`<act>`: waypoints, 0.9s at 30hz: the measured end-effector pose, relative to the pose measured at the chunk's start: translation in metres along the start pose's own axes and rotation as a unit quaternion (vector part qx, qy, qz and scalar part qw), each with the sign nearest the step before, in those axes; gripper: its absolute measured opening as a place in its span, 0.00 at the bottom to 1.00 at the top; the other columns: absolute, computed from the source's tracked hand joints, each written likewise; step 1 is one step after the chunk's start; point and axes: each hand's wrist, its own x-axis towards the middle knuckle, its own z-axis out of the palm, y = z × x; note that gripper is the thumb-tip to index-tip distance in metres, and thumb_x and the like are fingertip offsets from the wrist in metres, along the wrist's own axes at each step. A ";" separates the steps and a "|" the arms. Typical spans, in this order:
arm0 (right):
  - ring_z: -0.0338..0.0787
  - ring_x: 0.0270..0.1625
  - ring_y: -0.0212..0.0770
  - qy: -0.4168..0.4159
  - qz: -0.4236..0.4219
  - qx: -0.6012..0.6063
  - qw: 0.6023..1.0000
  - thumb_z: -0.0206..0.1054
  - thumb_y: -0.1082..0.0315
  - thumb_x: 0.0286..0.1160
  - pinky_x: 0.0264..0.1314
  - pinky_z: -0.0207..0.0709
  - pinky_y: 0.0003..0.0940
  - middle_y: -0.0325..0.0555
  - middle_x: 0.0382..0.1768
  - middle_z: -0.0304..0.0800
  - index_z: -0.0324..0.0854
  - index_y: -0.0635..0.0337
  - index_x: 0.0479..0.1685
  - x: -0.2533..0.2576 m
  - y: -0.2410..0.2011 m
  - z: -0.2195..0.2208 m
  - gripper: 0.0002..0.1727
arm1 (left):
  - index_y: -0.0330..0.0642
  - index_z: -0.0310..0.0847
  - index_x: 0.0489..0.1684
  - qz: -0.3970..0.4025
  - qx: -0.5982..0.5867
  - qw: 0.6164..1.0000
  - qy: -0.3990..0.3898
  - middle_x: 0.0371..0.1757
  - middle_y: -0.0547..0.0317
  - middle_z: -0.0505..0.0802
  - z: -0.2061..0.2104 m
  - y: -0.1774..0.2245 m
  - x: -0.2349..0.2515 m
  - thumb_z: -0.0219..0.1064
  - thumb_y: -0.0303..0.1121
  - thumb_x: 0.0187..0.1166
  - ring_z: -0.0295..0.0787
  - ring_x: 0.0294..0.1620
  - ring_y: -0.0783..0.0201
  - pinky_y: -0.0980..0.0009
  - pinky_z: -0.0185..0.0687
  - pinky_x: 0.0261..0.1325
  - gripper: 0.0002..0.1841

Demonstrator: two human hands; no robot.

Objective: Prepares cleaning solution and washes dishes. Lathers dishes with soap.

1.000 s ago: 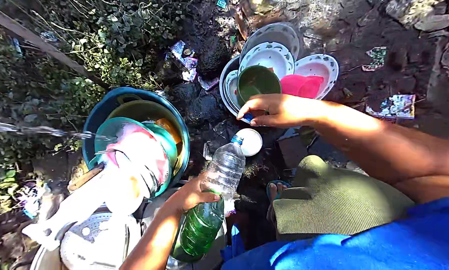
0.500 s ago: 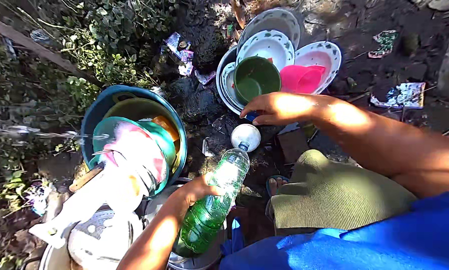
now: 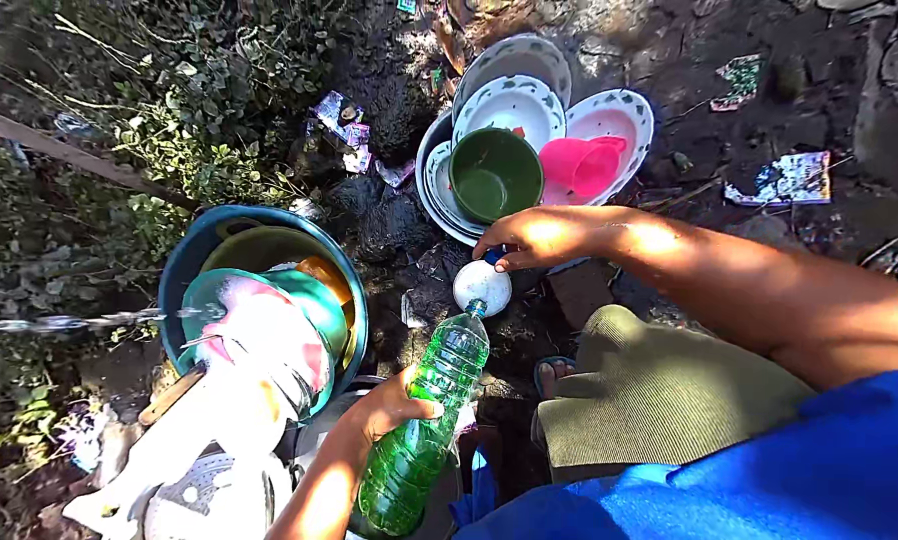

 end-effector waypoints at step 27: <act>0.87 0.38 0.38 -0.091 -0.116 0.000 0.989 0.74 0.58 0.77 0.49 0.81 0.41 0.46 0.37 0.91 0.78 0.59 0.77 -0.039 -0.066 -0.015 0.30 | 0.39 0.59 0.87 0.136 0.044 0.979 0.148 0.68 0.58 0.89 0.036 -0.013 -0.022 0.88 0.35 0.43 0.86 0.67 0.74 0.73 0.81 0.74 0.59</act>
